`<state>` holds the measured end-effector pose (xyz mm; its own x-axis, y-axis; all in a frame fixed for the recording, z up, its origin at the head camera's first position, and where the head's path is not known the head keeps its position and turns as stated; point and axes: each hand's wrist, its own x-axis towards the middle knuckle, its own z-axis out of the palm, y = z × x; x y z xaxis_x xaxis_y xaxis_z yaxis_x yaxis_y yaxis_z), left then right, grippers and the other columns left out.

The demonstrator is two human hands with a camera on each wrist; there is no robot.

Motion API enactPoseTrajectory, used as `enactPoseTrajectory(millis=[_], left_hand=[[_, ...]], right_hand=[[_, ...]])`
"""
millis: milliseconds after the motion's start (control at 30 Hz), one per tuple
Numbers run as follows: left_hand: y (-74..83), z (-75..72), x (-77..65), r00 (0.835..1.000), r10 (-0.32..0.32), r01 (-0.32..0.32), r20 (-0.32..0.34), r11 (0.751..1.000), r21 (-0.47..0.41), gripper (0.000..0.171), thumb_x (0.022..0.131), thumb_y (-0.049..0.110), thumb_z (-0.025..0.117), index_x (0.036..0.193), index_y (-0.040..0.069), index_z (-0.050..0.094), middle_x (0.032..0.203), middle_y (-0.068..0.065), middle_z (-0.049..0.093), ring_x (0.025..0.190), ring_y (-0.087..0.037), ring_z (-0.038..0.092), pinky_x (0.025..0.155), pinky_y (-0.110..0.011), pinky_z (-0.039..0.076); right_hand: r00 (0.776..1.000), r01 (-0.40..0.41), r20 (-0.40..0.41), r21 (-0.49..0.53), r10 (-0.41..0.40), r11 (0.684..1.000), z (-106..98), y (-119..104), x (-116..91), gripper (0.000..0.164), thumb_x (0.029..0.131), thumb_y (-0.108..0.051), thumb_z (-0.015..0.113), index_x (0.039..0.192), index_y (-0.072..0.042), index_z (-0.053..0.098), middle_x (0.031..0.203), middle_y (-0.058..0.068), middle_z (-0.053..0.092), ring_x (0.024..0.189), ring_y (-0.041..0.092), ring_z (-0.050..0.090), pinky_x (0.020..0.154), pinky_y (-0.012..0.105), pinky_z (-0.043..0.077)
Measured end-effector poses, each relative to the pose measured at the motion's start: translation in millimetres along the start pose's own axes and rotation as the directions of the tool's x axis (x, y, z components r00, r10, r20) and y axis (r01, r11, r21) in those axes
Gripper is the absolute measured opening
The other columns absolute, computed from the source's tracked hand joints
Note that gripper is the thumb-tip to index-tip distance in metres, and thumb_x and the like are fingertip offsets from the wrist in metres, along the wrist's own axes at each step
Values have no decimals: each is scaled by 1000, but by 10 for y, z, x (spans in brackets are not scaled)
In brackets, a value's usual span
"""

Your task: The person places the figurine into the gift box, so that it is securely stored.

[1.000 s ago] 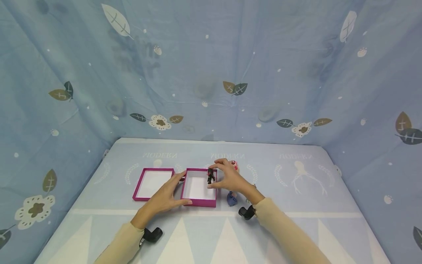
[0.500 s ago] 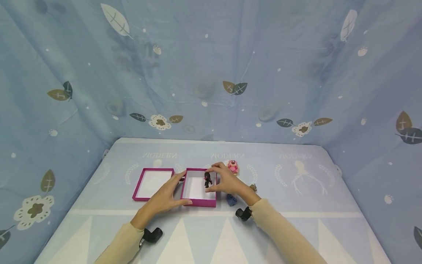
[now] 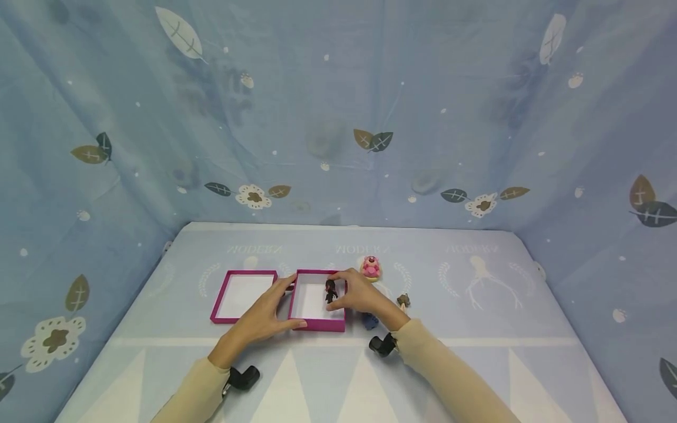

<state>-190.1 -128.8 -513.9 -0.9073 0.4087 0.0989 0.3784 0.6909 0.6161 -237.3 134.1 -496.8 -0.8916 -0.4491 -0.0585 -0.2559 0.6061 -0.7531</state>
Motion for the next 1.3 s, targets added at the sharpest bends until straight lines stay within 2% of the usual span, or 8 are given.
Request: enactPoseTrajectory(millis=[500,900,1300], left_hand=[[15,11,-4,1000,3,-3,-18,1000,2,110,72,68,73,156,17,24,153,-6,40,138,-27,44,111,-53,39],[23,7,10,999,-33,33,5,999,-1,110,72,70,72,157,20,22,156,-7,37,140,-29,41,112,-55,37],[10,5,8,1000,-22,22,4,1000,0,111,72,70,72,157,19,22,156,-8,35,143,-31,37,113,-57,35]], right_hand=[[1000,-16,-25,70,17,997,62,14,-8,72,66,-27,92,130,-12,63,139,12,55,134,34,45,111,56,37],[997,-72,-31,5,72,997,58,-31,2,73,62,-27,94,128,-15,65,137,13,56,131,33,48,108,54,40],[999,-47,-17,15,47,999,51,-53,1,72,62,-19,94,127,-11,64,136,14,57,130,34,49,109,53,40]])
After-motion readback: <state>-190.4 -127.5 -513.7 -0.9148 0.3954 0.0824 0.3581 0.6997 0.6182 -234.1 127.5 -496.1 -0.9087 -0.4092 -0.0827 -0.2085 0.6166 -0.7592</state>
